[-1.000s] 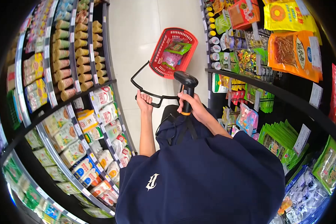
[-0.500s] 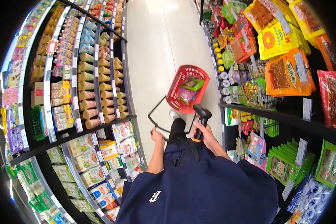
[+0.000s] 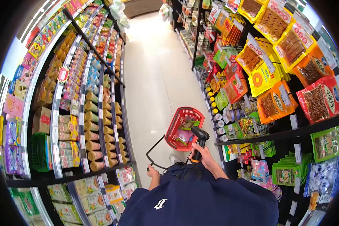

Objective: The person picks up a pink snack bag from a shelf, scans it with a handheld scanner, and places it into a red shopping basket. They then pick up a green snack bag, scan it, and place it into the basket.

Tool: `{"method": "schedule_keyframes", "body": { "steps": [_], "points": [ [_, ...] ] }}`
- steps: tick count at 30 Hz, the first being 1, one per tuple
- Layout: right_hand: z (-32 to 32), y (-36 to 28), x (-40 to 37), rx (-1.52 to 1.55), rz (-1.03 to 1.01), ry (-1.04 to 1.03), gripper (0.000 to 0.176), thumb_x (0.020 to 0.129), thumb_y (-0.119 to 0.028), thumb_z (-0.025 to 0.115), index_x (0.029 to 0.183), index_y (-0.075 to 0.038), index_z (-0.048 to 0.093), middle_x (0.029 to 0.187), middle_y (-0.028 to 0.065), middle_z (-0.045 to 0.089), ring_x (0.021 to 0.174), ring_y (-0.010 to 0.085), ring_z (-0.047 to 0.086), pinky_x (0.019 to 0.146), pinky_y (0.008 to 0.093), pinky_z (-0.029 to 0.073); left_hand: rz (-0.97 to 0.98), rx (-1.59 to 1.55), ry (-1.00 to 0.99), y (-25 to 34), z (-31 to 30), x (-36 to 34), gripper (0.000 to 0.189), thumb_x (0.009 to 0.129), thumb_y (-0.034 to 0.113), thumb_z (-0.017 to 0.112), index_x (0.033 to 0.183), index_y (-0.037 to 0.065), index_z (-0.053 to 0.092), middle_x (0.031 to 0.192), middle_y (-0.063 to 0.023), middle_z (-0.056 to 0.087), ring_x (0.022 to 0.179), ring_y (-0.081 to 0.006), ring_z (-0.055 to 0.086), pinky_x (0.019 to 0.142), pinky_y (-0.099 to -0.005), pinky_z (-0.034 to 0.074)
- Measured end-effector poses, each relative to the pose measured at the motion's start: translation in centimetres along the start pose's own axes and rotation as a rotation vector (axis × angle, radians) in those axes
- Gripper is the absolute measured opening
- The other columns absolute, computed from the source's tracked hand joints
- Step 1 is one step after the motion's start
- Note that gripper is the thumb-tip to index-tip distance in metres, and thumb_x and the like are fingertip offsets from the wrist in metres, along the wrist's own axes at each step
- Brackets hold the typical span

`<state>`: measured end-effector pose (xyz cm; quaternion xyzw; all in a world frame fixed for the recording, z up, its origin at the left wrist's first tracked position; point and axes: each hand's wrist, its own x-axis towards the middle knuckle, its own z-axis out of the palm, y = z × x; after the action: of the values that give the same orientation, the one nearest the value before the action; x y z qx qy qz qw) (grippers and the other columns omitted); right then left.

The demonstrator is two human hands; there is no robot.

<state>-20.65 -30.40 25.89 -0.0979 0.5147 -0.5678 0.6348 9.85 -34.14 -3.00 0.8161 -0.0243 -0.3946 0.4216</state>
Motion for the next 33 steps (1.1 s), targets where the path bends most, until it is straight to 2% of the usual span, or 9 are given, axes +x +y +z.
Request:
{"method": "schedule_keyframes", "body": {
  "steps": [2, 5, 8, 18, 20, 21, 26, 27, 33],
  "points": [
    [0.7, 0.2, 0.0, 0.030, -0.022, 0.005, 0.029, 0.092, -0.033, 0.067, 0.085, -0.006, 0.058, 0.071, 0.0046, 0.061, 0.067, 0.0201, 0.068, 0.069, 0.0345, 0.056, -0.003, -0.059, -0.056, 0.2, 0.5, 0.6, 0.048, 0.090, 0.045, 0.066, 0.068, 0.005, 0.048, 0.053, -0.0016, 0.042, 0.037, -0.0145, 0.037, 0.031, -0.0296, 0.027],
    [1.3, 0.8, -0.1, 0.034, -0.045, 0.033, 0.028, 0.092, -0.032, 0.067, 0.087, -0.006, 0.058, 0.073, 0.0047, 0.062, 0.067, 0.0197, 0.068, 0.068, 0.0339, 0.056, -0.074, -0.096, -0.135, 0.7, 1.3, 2.1, 0.052, 0.092, 0.049, 0.061, 0.072, 0.003, 0.048, 0.052, -0.0010, 0.038, 0.036, -0.0144, 0.036, 0.031, -0.0299, 0.028],
    [1.9, 1.0, 0.4, 0.024, -0.050, 0.042, 0.027, 0.093, -0.031, 0.066, 0.087, -0.006, 0.059, 0.074, 0.0051, 0.062, 0.067, 0.0193, 0.068, 0.067, 0.0333, 0.056, -0.017, -0.074, -0.146, 0.5, 2.0, 3.2, 0.056, 0.093, 0.053, 0.057, 0.075, 0.002, 0.048, 0.053, -0.0011, 0.036, 0.035, -0.0145, 0.034, 0.031, -0.0298, 0.028],
    [2.3, 1.6, 3.7, 0.027, -0.015, 0.015, 0.025, 0.094, -0.028, 0.065, 0.083, -0.006, 0.059, 0.072, 0.0044, 0.061, 0.065, 0.0193, 0.067, 0.065, 0.0324, 0.053, 0.014, -0.074, -0.221, -0.5, 1.4, 5.3, 0.061, 0.091, 0.061, 0.056, 0.076, 0.002, 0.049, 0.048, -0.0006, 0.033, 0.033, -0.0151, 0.034, 0.030, -0.0307, 0.028],
    [2.3, 1.4, 5.6, 0.051, 0.022, -0.016, 0.029, 0.093, -0.031, 0.066, 0.079, -0.006, 0.061, 0.070, 0.0045, 0.062, 0.063, 0.0171, 0.066, 0.064, 0.0279, 0.050, -0.019, -0.031, -0.232, 0.7, 1.6, 4.9, 0.060, 0.092, 0.061, 0.055, 0.077, 0.002, 0.049, 0.048, -0.0006, 0.032, 0.034, -0.0152, 0.034, 0.031, -0.0319, 0.029],
    [2.2, 1.1, 6.2, 0.066, 0.029, -0.025, 0.028, 0.093, -0.030, 0.066, 0.080, -0.006, 0.062, 0.070, 0.0047, 0.063, 0.063, 0.0174, 0.066, 0.064, 0.0290, 0.052, -0.004, -0.062, -0.257, 0.5, 1.4, 5.0, 0.061, 0.092, 0.060, 0.055, 0.078, 0.002, 0.049, 0.047, -0.0010, 0.032, 0.034, -0.0156, 0.034, 0.032, -0.0327, 0.029],
    [0.9, -2.5, 10.4, 0.080, 0.073, -0.003, 0.026, 0.092, -0.030, 0.066, 0.085, -0.006, 0.059, 0.072, 0.0049, 0.062, 0.064, 0.0176, 0.067, 0.064, 0.0319, 0.054, 0.042, -0.061, -0.215, 1.9, 3.6, 3.6, 0.061, 0.092, 0.061, 0.054, 0.078, 0.002, 0.048, 0.046, -0.0021, 0.030, 0.034, -0.0174, 0.033, 0.032, -0.0356, 0.030],
    [0.8, -3.7, 11.0, 0.088, 0.080, 0.001, 0.027, 0.092, -0.032, 0.066, 0.086, -0.007, 0.059, 0.073, 0.0051, 0.062, 0.065, 0.0168, 0.067, 0.065, 0.0314, 0.054, -0.012, -0.053, -0.202, 2.7, 4.4, 3.3, 0.060, 0.093, 0.060, 0.052, 0.081, 0.002, 0.048, 0.047, -0.0020, 0.029, 0.034, -0.0171, 0.031, 0.033, -0.0354, 0.029],
    [-1.1, -9.6, 16.6, 0.041, 0.026, -0.068, 0.031, 0.092, -0.035, 0.065, 0.082, -0.006, 0.059, 0.071, 0.0048, 0.062, 0.064, 0.0170, 0.067, 0.065, 0.0300, 0.054, -0.044, -0.112, -0.183, 5.6, 10.0, -0.1, 0.055, 0.096, 0.057, 0.049, 0.085, 0.003, 0.046, 0.050, -0.0011, 0.029, 0.038, -0.0160, 0.030, 0.037, -0.0332, 0.029]
  ]
}}
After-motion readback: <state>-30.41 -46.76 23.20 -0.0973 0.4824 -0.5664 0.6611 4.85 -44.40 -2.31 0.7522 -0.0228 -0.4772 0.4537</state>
